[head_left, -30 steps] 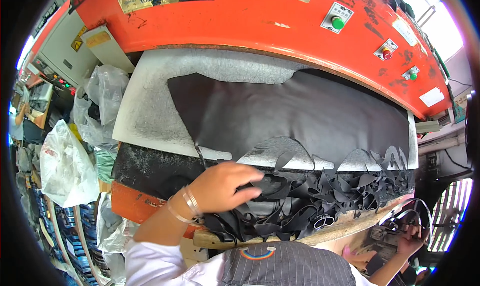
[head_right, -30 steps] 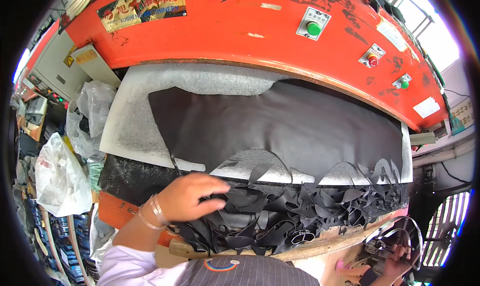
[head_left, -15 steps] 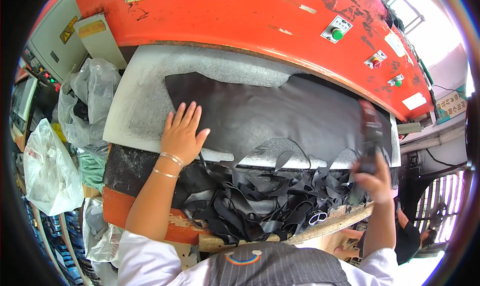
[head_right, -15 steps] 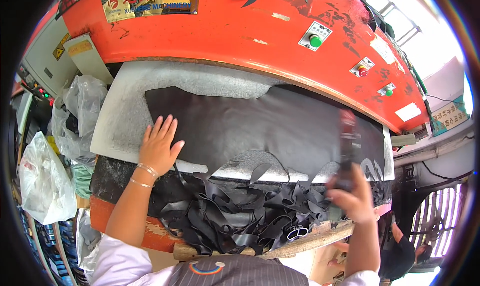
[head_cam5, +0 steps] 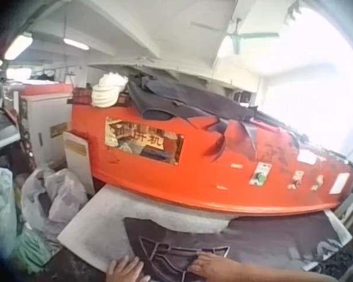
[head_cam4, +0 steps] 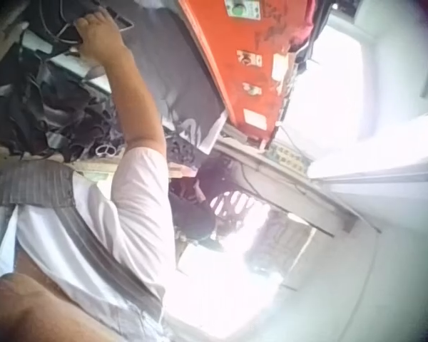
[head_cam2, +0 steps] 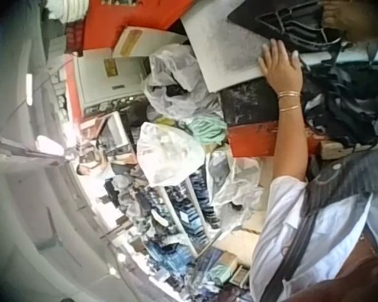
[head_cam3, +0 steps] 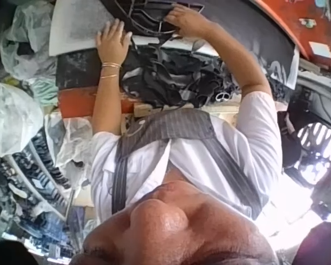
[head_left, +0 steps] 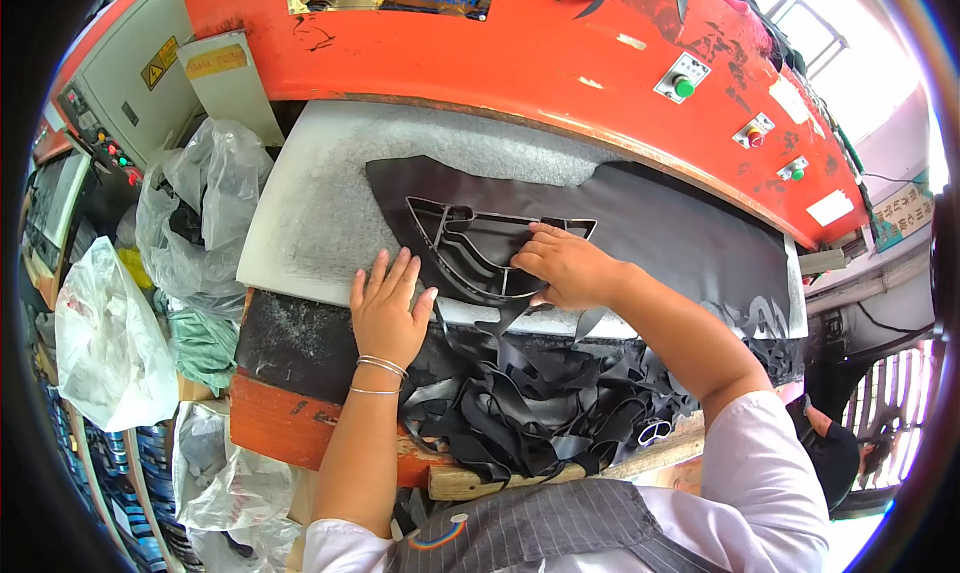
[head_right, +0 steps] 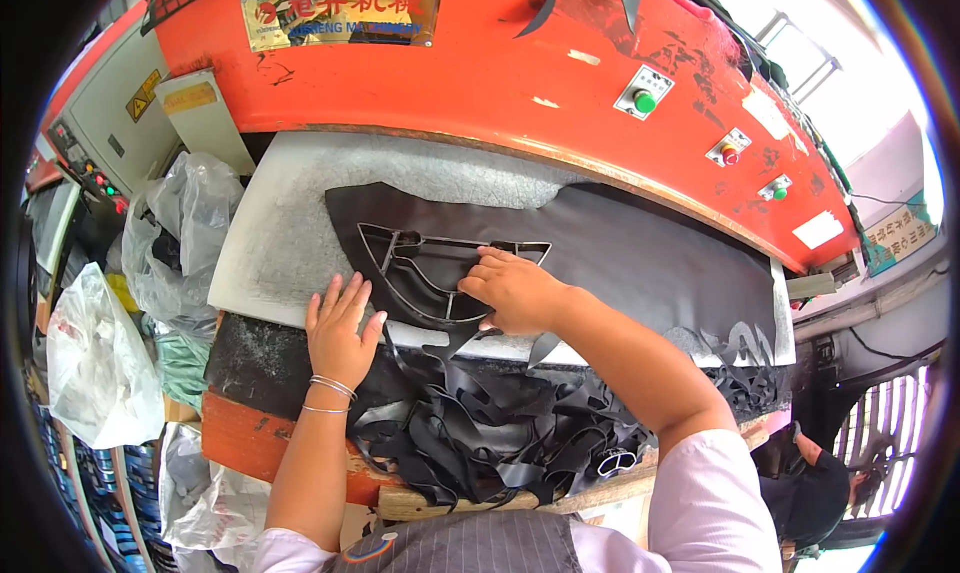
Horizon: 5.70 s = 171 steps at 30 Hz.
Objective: Using an industrial die-cutting machine to cut shoe components from a sheet of leather.
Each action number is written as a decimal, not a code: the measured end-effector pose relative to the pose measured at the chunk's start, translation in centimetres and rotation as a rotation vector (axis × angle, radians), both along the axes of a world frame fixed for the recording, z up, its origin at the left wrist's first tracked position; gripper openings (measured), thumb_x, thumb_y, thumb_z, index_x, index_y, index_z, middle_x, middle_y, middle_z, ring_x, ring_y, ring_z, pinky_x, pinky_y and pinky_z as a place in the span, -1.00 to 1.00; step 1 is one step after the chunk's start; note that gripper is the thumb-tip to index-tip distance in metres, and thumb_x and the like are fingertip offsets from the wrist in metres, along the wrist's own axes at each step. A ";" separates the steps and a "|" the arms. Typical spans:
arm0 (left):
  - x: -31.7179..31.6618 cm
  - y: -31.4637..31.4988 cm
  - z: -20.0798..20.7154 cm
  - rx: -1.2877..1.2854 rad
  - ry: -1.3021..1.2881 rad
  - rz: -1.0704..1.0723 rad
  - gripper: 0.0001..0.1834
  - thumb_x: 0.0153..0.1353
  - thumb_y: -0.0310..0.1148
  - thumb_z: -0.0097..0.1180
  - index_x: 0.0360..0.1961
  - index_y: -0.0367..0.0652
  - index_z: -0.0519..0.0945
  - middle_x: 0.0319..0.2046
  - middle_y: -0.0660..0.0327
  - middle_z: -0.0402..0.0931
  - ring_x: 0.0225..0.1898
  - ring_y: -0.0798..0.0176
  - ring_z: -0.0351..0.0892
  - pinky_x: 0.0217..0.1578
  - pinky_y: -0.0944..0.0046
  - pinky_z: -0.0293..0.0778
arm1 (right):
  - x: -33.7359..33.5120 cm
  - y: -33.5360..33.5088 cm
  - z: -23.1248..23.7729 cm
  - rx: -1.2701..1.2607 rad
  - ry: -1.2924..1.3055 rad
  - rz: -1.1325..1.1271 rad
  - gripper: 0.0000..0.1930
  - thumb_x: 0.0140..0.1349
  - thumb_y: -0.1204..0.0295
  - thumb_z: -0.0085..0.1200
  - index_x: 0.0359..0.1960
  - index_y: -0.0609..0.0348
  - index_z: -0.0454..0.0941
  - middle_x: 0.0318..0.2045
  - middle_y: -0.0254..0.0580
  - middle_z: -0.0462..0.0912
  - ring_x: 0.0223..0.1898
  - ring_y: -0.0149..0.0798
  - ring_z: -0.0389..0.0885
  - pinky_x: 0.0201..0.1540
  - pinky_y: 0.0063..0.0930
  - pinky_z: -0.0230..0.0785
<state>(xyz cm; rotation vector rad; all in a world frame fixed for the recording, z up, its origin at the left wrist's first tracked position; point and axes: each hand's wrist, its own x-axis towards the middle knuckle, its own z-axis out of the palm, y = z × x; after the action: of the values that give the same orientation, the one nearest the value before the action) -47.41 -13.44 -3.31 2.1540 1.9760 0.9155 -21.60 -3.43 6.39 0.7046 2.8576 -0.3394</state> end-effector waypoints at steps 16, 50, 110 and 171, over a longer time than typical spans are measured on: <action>-2.3 8.8 -0.1 -0.100 0.059 -0.004 -0.37 0.21 -0.40 0.00 0.35 -0.05 0.23 0.21 -0.01 0.38 0.34 0.06 0.20 0.33 -0.09 -0.05 | 5.1 -2.2 -6.9 0.020 0.602 -0.813 -0.31 -0.24 0.24 0.52 -0.01 -0.09 0.42 0.39 0.35 -0.11 0.35 0.30 0.06 0.28 0.08 0.12; -1.0 7.9 0.6 -0.055 0.019 0.039 -0.37 0.26 -0.40 0.00 0.36 -0.11 0.19 0.21 -0.05 0.37 0.30 0.00 0.27 0.33 -0.02 0.05 | 4.9 -2.3 -5.0 0.147 0.639 -0.886 -0.44 -0.34 0.15 0.52 -0.27 0.02 0.52 0.29 0.32 0.19 0.08 0.26 0.45 0.10 -0.06 0.37; 3.3 3.4 -1.5 0.015 -0.446 0.067 -0.39 0.19 -0.49 -0.11 0.31 -0.37 0.23 0.12 0.09 0.53 0.27 0.23 0.34 0.37 -0.01 -0.39 | 6.8 3.0 -5.2 -0.094 0.577 -0.439 -0.44 -0.11 0.33 0.40 0.03 0.05 0.58 0.06 -0.17 0.59 0.14 -0.11 0.49 0.36 -0.18 0.09; 9.4 -18.7 8.3 -0.110 -0.106 -0.004 -0.68 -0.02 -0.13 0.26 -0.68 -0.14 0.54 -0.53 0.19 0.43 -0.31 0.03 0.46 -0.23 0.05 0.39 | -0.8 -8.3 21.1 0.766 0.790 0.395 -0.81 -0.05 0.50 0.20 -0.33 0.13 0.59 -0.26 -0.26 0.62 -0.09 -0.15 0.57 0.06 -0.14 0.36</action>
<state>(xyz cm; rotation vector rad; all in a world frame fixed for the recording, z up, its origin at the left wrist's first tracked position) -38.02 -32.15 5.03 2.0073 1.9236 0.8794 -22.36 -11.77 27.51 0.0340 3.7809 0.7415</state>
